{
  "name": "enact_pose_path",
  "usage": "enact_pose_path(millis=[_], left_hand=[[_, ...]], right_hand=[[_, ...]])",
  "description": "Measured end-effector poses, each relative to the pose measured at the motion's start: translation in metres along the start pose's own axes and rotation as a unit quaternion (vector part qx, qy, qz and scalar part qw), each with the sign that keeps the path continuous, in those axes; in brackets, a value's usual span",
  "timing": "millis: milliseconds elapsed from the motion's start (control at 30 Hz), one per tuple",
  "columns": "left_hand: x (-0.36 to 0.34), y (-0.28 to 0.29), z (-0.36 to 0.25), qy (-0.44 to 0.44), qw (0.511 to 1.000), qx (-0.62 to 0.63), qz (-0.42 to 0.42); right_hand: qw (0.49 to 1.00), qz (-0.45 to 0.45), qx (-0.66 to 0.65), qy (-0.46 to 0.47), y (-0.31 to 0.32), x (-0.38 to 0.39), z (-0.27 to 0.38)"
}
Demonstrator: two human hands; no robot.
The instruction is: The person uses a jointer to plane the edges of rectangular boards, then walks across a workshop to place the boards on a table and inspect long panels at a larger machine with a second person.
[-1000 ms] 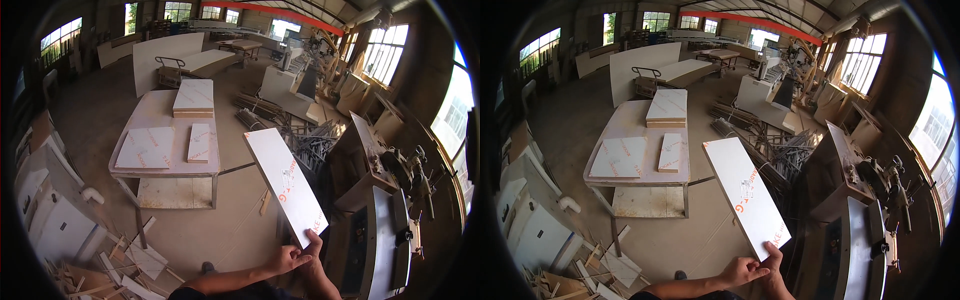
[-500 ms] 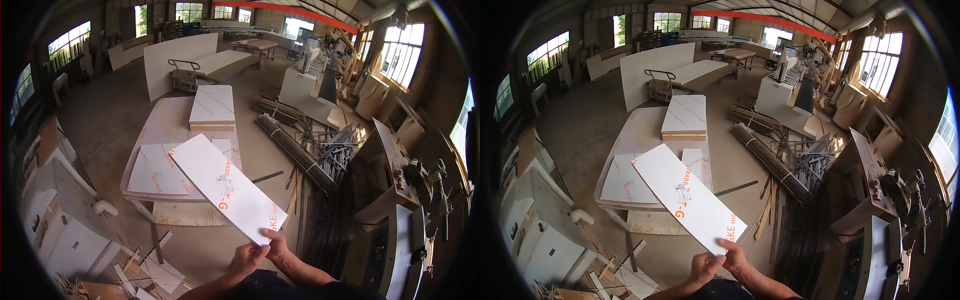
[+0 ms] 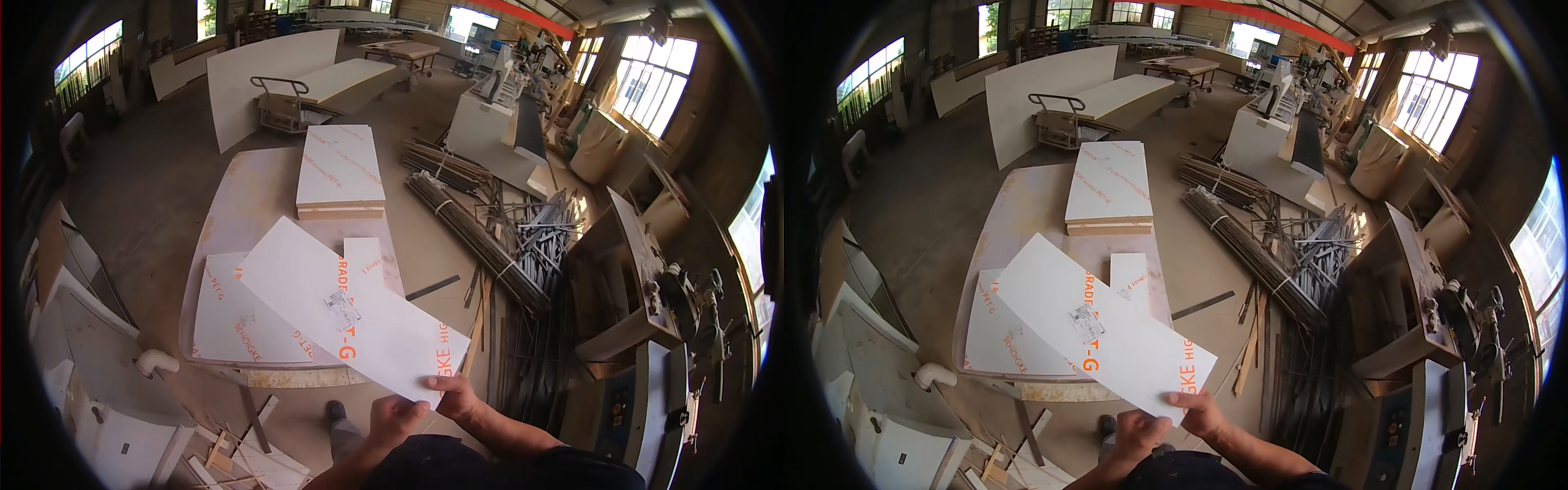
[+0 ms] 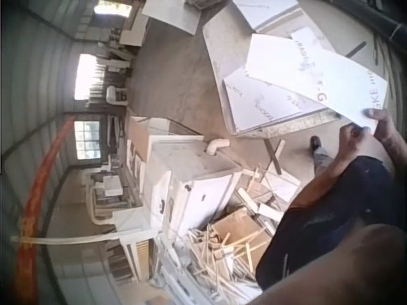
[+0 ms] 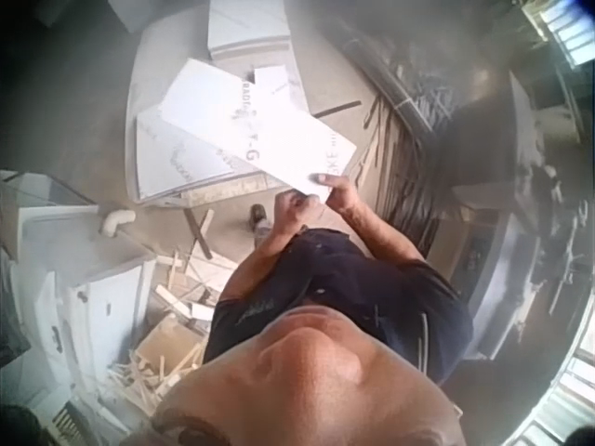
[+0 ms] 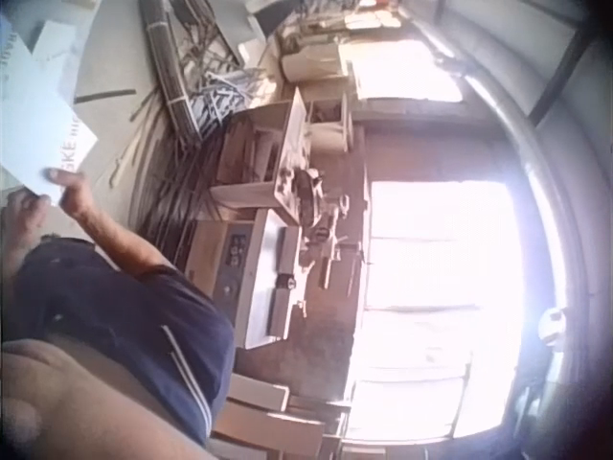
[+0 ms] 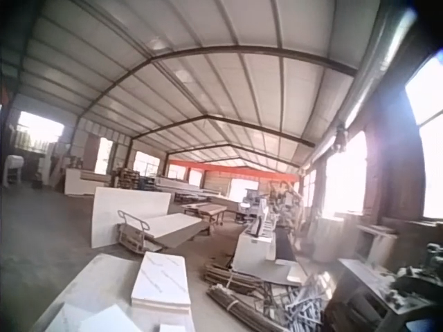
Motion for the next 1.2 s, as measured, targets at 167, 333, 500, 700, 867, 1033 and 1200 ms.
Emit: enact_pose_path(millis=[167,333,500,700,867,1033,1200], left_hand=[[-0.059,0.063,-0.014,-0.047,0.999,-0.001,0.019],[-0.113,0.133,-0.050,-0.107,0.993,-0.058,-0.010],[-0.153,0.185,-0.063,-0.070,0.997,0.031,-0.029],[-0.194,0.232,-0.064,-0.064,0.988,0.126,-0.059],[-0.221,0.263,-0.072,-0.063,0.978,0.159,-0.116],[-0.238,0.278,-0.072,-0.032,0.977,0.162,-0.138],[-0.245,0.273,-0.069,-0.015,0.975,0.184,-0.121]], right_hand=[[0.998,-0.049,0.023,0.016,-0.012,-0.046,0.007],[0.997,-0.047,0.021,0.062,-0.027,-0.067,0.021],[0.992,-0.082,0.031,0.089,-0.029,-0.072,0.030],[0.985,-0.113,0.052,0.122,-0.028,-0.064,0.042],[0.979,-0.136,0.031,0.146,-0.022,-0.050,0.045],[0.973,-0.156,0.016,0.167,-0.017,-0.032,0.039],[0.966,-0.180,0.001,0.187,-0.010,-0.013,0.030]])
Point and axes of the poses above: each hand's wrist, its own x-axis away from the middle knuckle, its own y-axis out of the back of the hand, z = x × y, the point moved 6 cm from there along -x, towards the middle knuckle, and after that the axes turned 14 degrees about -x, right-handed, at the moved point
